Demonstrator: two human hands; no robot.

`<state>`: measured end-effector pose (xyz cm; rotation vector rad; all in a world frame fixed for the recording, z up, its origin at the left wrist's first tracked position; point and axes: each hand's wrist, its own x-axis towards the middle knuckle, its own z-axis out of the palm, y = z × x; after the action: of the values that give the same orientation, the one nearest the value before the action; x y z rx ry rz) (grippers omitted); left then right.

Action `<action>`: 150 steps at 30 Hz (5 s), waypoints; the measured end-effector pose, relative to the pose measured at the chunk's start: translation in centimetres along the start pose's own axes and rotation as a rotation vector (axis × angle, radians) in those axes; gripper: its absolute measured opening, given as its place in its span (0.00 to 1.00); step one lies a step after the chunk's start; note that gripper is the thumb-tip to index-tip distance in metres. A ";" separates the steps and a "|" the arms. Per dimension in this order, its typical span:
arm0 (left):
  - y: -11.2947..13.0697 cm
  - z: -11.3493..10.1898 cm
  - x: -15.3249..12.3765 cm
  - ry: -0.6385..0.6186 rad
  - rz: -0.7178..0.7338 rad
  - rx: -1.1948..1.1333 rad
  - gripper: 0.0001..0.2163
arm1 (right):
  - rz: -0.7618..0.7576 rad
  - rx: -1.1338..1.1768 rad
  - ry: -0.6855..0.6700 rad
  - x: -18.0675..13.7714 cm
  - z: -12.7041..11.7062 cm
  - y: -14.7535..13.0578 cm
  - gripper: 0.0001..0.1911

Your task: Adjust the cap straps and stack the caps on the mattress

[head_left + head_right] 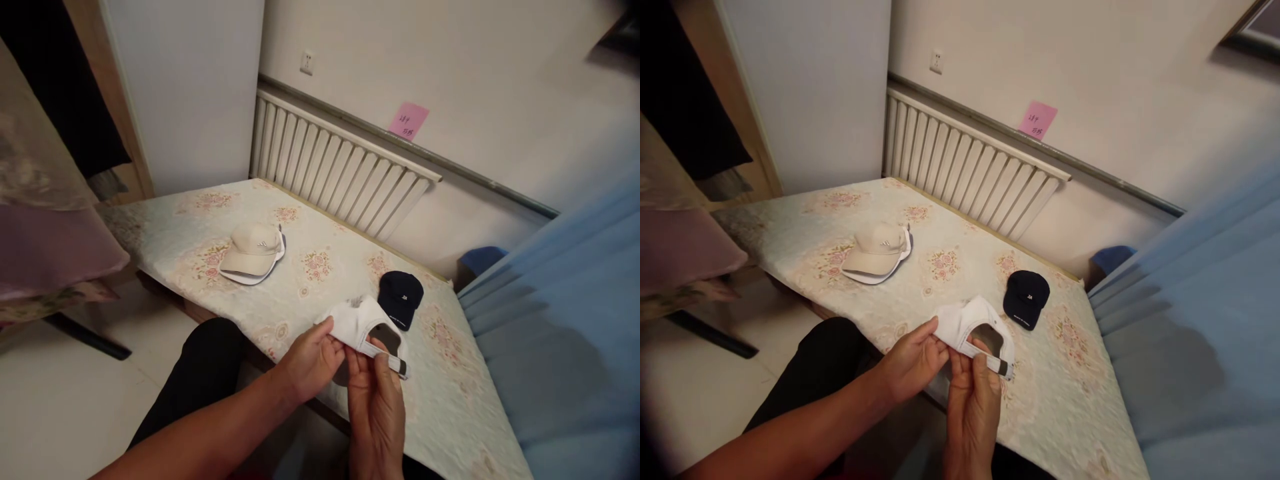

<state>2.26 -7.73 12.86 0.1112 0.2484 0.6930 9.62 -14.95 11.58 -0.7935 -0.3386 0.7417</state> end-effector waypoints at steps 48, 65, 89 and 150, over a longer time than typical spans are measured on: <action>8.0 -11.1 12.5 -0.270 -0.089 0.055 0.13 | 0.175 0.129 0.155 10.9 -2.1 9.8 0.27; 8.6 -12.2 13.7 -0.323 -0.044 0.095 0.15 | 0.148 0.182 0.226 10.0 -4.1 10.2 0.24; 8.7 -12.0 13.1 -0.312 -0.062 0.165 0.14 | 0.248 0.135 0.323 8.8 -4.1 11.3 0.21; 7.2 -13.3 14.0 -0.309 -0.058 0.219 0.16 | 0.326 0.211 0.324 8.9 -4.5 12.4 0.23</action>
<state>4.65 7.02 -1.30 0.4152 0.0299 0.5807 12.43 -5.07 -0.59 -0.7609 0.1641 0.9192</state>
